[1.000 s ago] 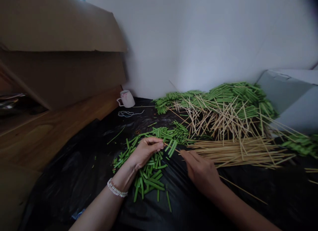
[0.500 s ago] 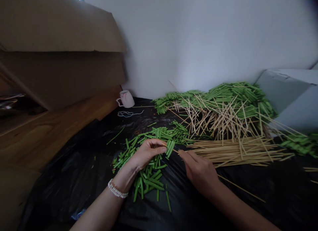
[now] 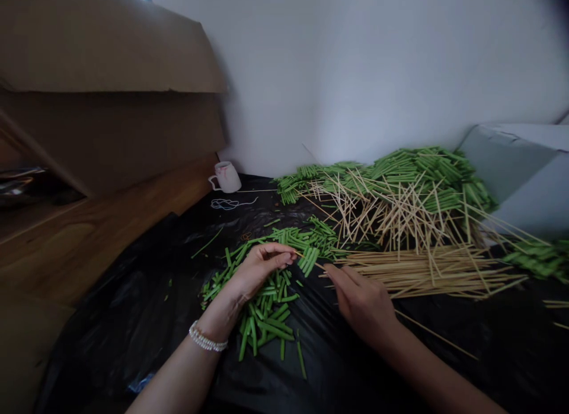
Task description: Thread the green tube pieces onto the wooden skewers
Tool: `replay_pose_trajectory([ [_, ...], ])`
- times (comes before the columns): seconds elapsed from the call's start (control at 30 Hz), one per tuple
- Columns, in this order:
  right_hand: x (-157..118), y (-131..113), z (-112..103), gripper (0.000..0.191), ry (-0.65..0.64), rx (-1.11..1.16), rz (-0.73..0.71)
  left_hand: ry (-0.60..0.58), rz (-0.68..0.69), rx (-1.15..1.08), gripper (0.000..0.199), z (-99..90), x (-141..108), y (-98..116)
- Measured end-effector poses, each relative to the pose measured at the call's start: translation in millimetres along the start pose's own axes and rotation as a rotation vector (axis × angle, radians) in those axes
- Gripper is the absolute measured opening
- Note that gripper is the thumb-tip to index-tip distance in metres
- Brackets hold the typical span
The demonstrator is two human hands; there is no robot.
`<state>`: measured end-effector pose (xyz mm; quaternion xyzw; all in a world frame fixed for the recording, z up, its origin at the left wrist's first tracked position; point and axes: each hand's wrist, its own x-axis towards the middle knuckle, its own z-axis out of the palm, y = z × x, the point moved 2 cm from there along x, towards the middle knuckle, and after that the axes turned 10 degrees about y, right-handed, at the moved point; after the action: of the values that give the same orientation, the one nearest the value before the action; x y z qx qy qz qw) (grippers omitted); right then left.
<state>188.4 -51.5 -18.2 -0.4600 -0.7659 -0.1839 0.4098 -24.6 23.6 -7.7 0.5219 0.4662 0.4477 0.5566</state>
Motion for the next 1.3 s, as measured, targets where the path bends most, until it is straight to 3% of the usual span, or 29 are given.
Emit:
replay_pose_trajectory([
  [0.1,0.6,1.5,-0.7,0.031,0.007,-0.014,-0.001,0.070,0.131,0.256,0.023,-5.2,3.7,2.5],
  [0.27,1.0,1.8,-0.5,0.031,0.005,-0.029,-0.006,0.100,0.480,0.896,0.012,-6.3,3.8,5.5],
  [0.37,0.1,2.1,0.8,0.031,-0.009,-0.016,0.000,0.111,0.513,1.191,0.012,-6.7,1.9,3.8],
  [0.5,-1.2,2.1,2.1,0.031,-0.027,-0.016,0.009,0.119,0.510,1.324,0.013,-5.8,-0.2,2.8],
  [0.73,-1.1,1.7,1.9,0.032,-0.049,-0.012,0.027,0.122,0.598,1.377,0.012,0.2,-4.4,5.2],
  [0.97,-2.0,2.4,2.3,0.032,-0.048,-0.012,0.023,0.109,0.580,1.303,0.009,-1.4,-1.9,0.5],
  [1.13,-2.8,2.7,3.0,0.032,-0.055,-0.021,0.022,0.179,0.609,0.999,0.012,-1.6,0.7,5.8],
  [1.3,-2.1,2.0,2.4,0.031,-0.045,-0.019,0.015,0.280,0.451,0.577,0.017,-2.1,-0.5,8.2],
])
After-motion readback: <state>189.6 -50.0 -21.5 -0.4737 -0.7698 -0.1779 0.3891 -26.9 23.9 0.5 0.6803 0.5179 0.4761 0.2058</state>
